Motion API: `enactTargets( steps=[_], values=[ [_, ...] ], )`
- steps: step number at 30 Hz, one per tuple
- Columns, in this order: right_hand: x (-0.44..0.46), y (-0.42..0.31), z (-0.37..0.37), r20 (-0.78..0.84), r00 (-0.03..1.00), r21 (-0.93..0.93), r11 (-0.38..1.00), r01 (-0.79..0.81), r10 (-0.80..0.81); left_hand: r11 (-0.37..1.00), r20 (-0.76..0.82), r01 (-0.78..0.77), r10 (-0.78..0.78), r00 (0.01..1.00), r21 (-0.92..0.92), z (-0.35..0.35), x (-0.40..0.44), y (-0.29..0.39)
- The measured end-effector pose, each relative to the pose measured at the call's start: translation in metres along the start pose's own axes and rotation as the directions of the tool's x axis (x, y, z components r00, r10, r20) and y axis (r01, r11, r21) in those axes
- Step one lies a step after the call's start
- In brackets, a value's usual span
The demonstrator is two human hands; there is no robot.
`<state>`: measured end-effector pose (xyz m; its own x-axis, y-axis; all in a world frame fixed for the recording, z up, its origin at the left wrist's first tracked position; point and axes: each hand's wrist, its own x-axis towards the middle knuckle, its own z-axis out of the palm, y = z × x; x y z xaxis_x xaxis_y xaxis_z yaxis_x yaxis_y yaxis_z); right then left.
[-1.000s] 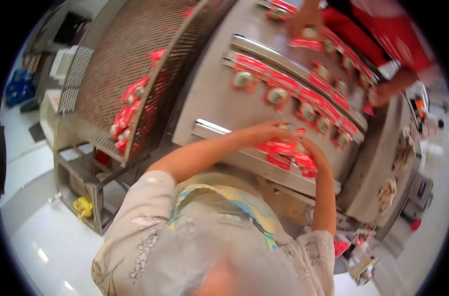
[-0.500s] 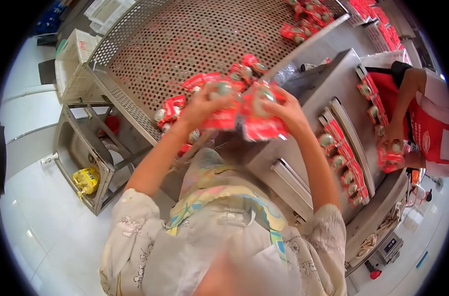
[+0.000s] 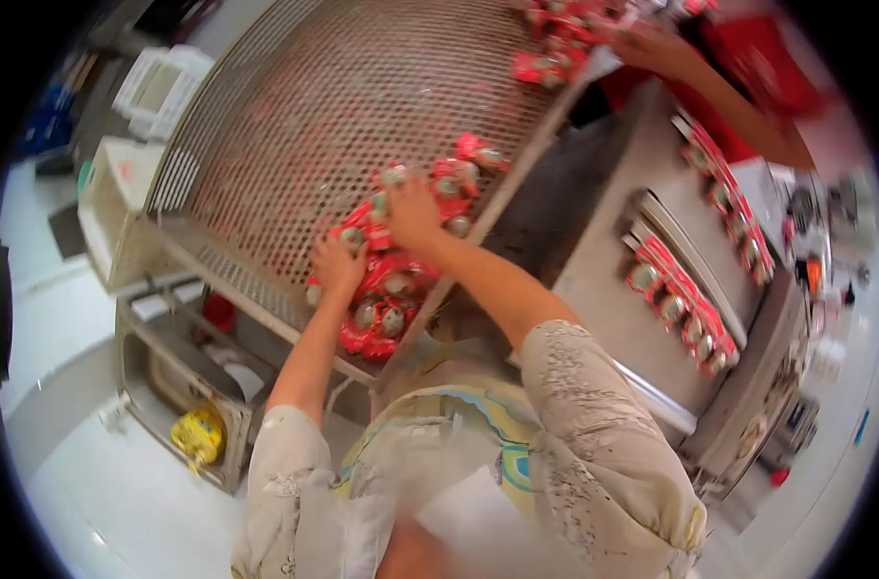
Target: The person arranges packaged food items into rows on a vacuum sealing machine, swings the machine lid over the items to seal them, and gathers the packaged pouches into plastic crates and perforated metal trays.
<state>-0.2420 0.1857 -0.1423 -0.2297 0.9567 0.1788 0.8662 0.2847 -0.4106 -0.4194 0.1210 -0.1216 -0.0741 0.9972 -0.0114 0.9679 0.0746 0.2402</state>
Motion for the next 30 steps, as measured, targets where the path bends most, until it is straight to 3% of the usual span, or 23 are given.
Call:
enactTargets(
  steps=[1, 2, 3, 4, 5, 7, 9, 10, 12, 14, 15, 16, 17, 18, 19, 20, 22, 23, 24, 25, 27, 29, 30],
  values=[
    [0.009, -0.016, -0.031, 0.372, 0.91, 0.02, 0.978, -0.206, 0.184, 0.996, -0.064, -0.063, 0.067, 0.996, 0.069, 0.001, -0.004, 0.0],
    [-0.003, -0.014, -0.025, 0.22, 0.965, -0.048, 0.989, -0.136, 0.144, 0.992, 0.286, 0.103, -0.078, 0.955, -0.076, -0.016, 0.004, 0.003],
    [0.001, -0.028, -0.066, 0.378, 0.903, -0.108, 0.978, -0.178, 0.206, 0.997, 0.302, 0.043, -0.024, 0.953, -0.059, 0.001, 0.001, -0.013],
    [-0.015, -0.022, -0.056, 0.325, 0.938, 0.023, 0.991, -0.133, 0.119, 1.0, 0.365, 0.026, -0.021, 0.931, -0.009, -0.009, 0.003, -0.011],
    [-0.029, -0.026, -0.085, 0.172, 0.981, 0.099, 0.989, -0.107, 0.089, 0.997, 0.211, -0.011, 0.027, 0.977, -0.075, -0.014, -0.003, -0.009],
    [-0.057, -0.03, -0.154, -0.177, 0.984, 0.154, 0.988, 0.017, 0.011, 0.995, 0.19, -0.004, -0.016, 0.982, 0.104, 0.001, 0.005, -0.018],
    [-0.094, -0.008, -0.234, -0.25, 0.968, 0.243, 0.968, 0.057, 0.006, 0.912, 0.378, -0.219, 0.078, 0.922, 0.347, -0.052, 0.014, 0.049],
    [-0.123, 0.003, -0.269, -0.281, 0.96, 0.286, 0.953, 0.098, -0.014, 0.96, 0.193, -0.235, 0.204, 0.96, 0.151, -0.063, 0.012, 0.082],
    [-0.185, 0.06, -0.331, -0.386, 0.913, 0.224, 0.973, -0.048, 0.134, 0.91, -0.23, -0.332, 0.277, 0.933, -0.251, -0.076, 0.007, 0.153],
    [-0.27, 0.135, -0.359, -0.472, 0.805, -0.064, 0.897, -0.437, 0.359, 0.723, -0.284, -0.554, 0.476, 0.832, -0.412, -0.104, -0.022, 0.261],
    [-0.319, 0.18, -0.367, -0.61, 0.65, 0.031, 0.834, -0.551, 0.452, 0.601, -0.258, -0.611, 0.571, 0.779, -0.516, -0.114, -0.045, 0.311],
    [-0.365, 0.21, -0.392, -0.579, 0.623, 0.011, 0.769, -0.639, 0.526, 0.466, -0.243, -0.639, 0.658, 0.712, -0.611, -0.116, -0.07, 0.355],
    [-0.406, 0.243, -0.397, -0.737, 0.409, 0.045, 0.643, -0.765, 0.538, 0.413, -0.249, -0.71, 0.736, 0.629, -0.57, -0.102, -0.091, 0.387],
    [-0.452, 0.281, -0.394, -0.765, 0.279, 0.036, 0.471, -0.881, 0.581, 0.354, -0.249, -0.772, 0.805, 0.539, -0.528, -0.082, -0.111, 0.413],
    [-0.485, 0.307, -0.392, -0.789, 0.144, 0.037, 0.281, -0.959, 0.597, 0.345, -0.264, -0.792, 0.811, 0.522, -0.504, -0.058, -0.131, 0.438],
    [-0.501, 0.313, -0.396, -0.738, 0.09, 0.172, 0.315, -0.933, 0.669, 0.338, -0.278, -0.809, 0.817, 0.506, -0.481, -0.04, -0.149, 0.457],
    [-0.52, 0.324, -0.403, -0.6, 0.012, 0.433, 0.337, -0.836, 0.8, 0.473, -0.243, -0.798, 0.781, 0.576, -0.374, -0.032, -0.176, 0.481],
    [-0.517, 0.326, -0.395, -0.622, 0.124, 0.397, 0.448, -0.801, 0.773, 0.531, -0.232, -0.785, 0.759, 0.608, -0.319, -0.029, -0.183, 0.493],
    [-0.505, 0.313, -0.386, -0.639, 0.142, 0.299, 0.414, -0.859, 0.756, 0.537, -0.213, -0.789, 0.768, 0.604, -0.299, -0.026, -0.189, 0.502],
    [-0.496, 0.304, -0.377, -0.594, 0.152, 0.346, 0.422, -0.838, 0.79, 0.544, -0.193, -0.791, 0.776, 0.601, -0.279, -0.025, -0.195, 0.51],
    [-0.464, 0.268, -0.375, -0.689, 0.214, 0.177, 0.447, -0.877, 0.692, 0.573, -0.149, -0.784, 0.776, 0.613, -0.236, -0.024, -0.201, 0.518],
    [-0.454, 0.263, -0.369, -0.708, 0.188, 0.159, 0.413, -0.897, 0.681, 0.615, -0.108, -0.765, 0.762, 0.639, -0.188, -0.026, -0.2, 0.522],
    [-0.452, 0.262, -0.369, -0.717, 0.174, 0.154, 0.397, -0.905, 0.675, 0.571, -0.175, -0.799, 0.781, 0.599, -0.189, -0.023, -0.197, 0.522]
  ],
)
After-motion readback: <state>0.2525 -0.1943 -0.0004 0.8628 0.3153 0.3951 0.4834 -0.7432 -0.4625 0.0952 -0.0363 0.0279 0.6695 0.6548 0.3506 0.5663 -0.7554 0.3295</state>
